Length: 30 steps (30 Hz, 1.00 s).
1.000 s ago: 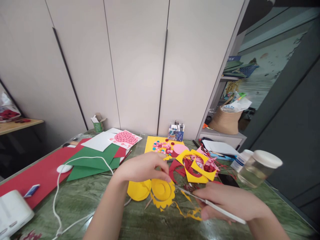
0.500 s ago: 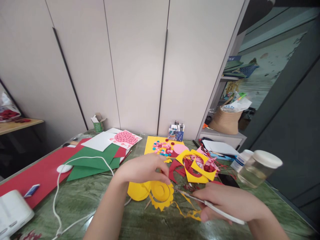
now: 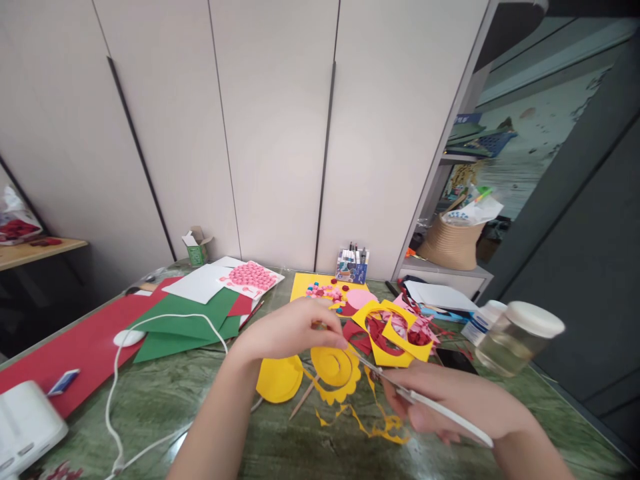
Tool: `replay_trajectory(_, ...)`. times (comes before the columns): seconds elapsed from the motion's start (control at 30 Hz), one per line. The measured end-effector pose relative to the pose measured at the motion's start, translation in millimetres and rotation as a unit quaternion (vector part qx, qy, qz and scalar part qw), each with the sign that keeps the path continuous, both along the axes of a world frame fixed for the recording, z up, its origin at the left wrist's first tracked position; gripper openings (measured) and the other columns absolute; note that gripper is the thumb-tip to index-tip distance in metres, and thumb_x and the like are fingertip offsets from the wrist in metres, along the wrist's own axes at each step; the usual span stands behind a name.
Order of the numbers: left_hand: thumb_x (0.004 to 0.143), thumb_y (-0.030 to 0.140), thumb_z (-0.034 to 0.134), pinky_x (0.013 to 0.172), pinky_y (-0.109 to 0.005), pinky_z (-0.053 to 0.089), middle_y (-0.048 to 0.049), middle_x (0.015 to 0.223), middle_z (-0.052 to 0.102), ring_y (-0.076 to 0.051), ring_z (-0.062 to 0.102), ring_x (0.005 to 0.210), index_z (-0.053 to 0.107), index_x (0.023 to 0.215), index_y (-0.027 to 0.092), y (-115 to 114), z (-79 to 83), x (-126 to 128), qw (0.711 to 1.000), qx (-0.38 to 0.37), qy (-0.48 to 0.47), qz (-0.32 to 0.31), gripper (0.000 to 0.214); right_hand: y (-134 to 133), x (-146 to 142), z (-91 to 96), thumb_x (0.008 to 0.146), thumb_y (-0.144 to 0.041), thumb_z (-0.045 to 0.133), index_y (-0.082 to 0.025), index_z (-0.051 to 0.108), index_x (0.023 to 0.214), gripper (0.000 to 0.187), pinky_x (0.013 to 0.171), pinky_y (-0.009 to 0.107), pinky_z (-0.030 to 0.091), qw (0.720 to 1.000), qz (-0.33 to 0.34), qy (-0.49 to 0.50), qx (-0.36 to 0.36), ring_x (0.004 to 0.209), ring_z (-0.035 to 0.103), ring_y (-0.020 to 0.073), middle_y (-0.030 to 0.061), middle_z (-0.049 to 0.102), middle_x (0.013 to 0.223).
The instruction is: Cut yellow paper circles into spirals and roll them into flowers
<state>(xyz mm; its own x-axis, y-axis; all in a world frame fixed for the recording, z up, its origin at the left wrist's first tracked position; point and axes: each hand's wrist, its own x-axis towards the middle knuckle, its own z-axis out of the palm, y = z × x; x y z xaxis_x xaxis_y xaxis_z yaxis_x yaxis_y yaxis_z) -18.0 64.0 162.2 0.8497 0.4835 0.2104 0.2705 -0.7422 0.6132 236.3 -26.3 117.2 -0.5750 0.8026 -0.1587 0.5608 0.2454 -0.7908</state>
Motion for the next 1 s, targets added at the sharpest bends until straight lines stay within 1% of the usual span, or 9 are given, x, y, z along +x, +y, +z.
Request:
replay_trajectory(0.1, 0.085, 0.035, 0.054, 0.062, -0.023, 0.034, 0.0012, 0.07, 0.054, -0.011, 0.046, 0.069, 0.064, 0.069, 0.018, -2, 1.5, 3, 0.999, -0.019, -0.036, 0.034, 0.026, 2, 0, -5.2, 0.082, -0.06, 0.05, -0.019, 0.055, 0.086, 0.042, 0.038, 0.017, 0.033, 0.994, -0.009, 0.076, -0.072, 0.041, 0.041, 0.0071, -0.0049, 0.046, 0.058)
replay_trajectory(0.2, 0.084, 0.032, 0.056, 0.062, -0.022, 0.033, 0.0024, 0.07, 0.052, -0.01, 0.045, 0.068, 0.062, 0.065, 0.018, -5, 2.7, 8, 0.995, -0.041, -0.074, 0.053, 0.024, 4, -2, -10.0, 0.079, -0.068, 0.047, -0.017, 0.054, 0.089, 0.051, 0.04, 0.018, 0.034, 0.984, 0.01, 0.151, -0.096, 0.042, 0.04, 0.0075, -0.0053, 0.045, 0.056)
replay_trajectory(0.33, 0.084, 0.031, 0.056, 0.06, -0.023, 0.032, 0.003, 0.068, 0.052, -0.01, 0.043, 0.066, 0.06, 0.066, 0.017, -8, 2.4, 15, 0.989, -0.066, -0.114, 0.067, 0.023, 7, -8, -12.5, 0.079, -0.07, 0.045, -0.017, 0.052, 0.09, 0.054, 0.042, 0.02, 0.035, 0.964, 0.01, 0.236, -0.123, 0.042, 0.036, 0.0076, -0.0056, 0.044, 0.057)
replay_trajectory(0.4, 0.085, 0.03, 0.055, 0.059, -0.023, 0.031, 0.0033, 0.065, 0.052, -0.01, 0.042, 0.064, 0.059, 0.065, 0.017, -9, 1.3, 20, 0.987, -0.066, -0.122, 0.079, 0.024, 8, -12, -9.1, 0.078, -0.071, 0.045, -0.017, 0.052, 0.09, 0.056, 0.045, 0.023, 0.036, 0.965, 0.012, 0.243, -0.101, 0.046, 0.037, 0.0088, -0.0046, 0.045, 0.059)
replay_trajectory(0.47, 0.084, 0.027, 0.055, 0.061, -0.024, 0.031, 0.0031, 0.064, 0.052, -0.011, 0.043, 0.066, 0.057, 0.062, 0.016, -10, 0.2, 24, 0.984, -0.048, -0.14, 0.103, 0.025, 10, -16, -4.0, 0.077, -0.073, 0.044, -0.018, 0.051, 0.086, 0.056, 0.048, 0.024, 0.036, 0.97, 0.015, 0.233, -0.07, 0.049, 0.039, 0.0106, -0.0038, 0.046, 0.06)
replay_trajectory(0.6, 0.083, 0.023, 0.056, 0.066, -0.024, 0.032, 0.0022, 0.068, 0.051, -0.012, 0.045, 0.071, 0.056, 0.059, 0.016, -11, -1.8, 30, 0.974, -0.031, -0.179, 0.138, 0.025, 13, -19, 1.2, 0.076, -0.075, 0.04, -0.02, 0.048, 0.078, 0.056, 0.048, 0.026, 0.038, 0.971, 0.031, 0.229, -0.053, 0.05, 0.04, 0.0117, -0.0044, 0.043, 0.059)
replay_trajectory(0.73, 0.083, 0.024, 0.055, 0.066, -0.024, 0.032, 0.0023, 0.068, 0.052, -0.012, 0.045, 0.072, 0.056, 0.059, 0.016, -11, -3.9, 33, 0.974, -0.045, -0.181, 0.131, 0.025, 14, -16, -3.3, 0.08, -0.071, 0.039, -0.019, 0.049, 0.083, 0.053, 0.051, 0.028, 0.04, 0.967, 0.044, 0.246, -0.053, 0.05, 0.038, 0.0115, -0.0043, 0.043, 0.062)
replay_trajectory(0.83, 0.084, 0.026, 0.054, 0.067, -0.025, 0.033, 0.0021, 0.07, 0.054, -0.012, 0.046, 0.074, 0.057, 0.06, 0.017, -9, -5.0, 33, 0.976, -0.05, -0.17, 0.124, 0.025, 14, -14, -6.1, 0.082, -0.069, 0.039, -0.019, 0.048, 0.081, 0.05, 0.052, 0.028, 0.04, 0.962, 0.046, 0.261, -0.061, 0.05, 0.035, 0.0106, -0.0041, 0.043, 0.064)
replay_trajectory(1.0, 0.084, 0.028, 0.054, 0.068, -0.025, 0.032, 0.002, 0.07, 0.055, -0.012, 0.045, 0.072, 0.056, 0.06, 0.017, -7, -4.4, 32, 0.978, -0.051, -0.159, 0.123, 0.026, 13, -16, -4.4, 0.084, -0.067, 0.038, -0.019, 0.048, 0.085, 0.049, 0.051, 0.027, 0.04, 0.965, 0.035, 0.254, -0.058, 0.049, 0.035, 0.0103, -0.0053, 0.041, 0.062)
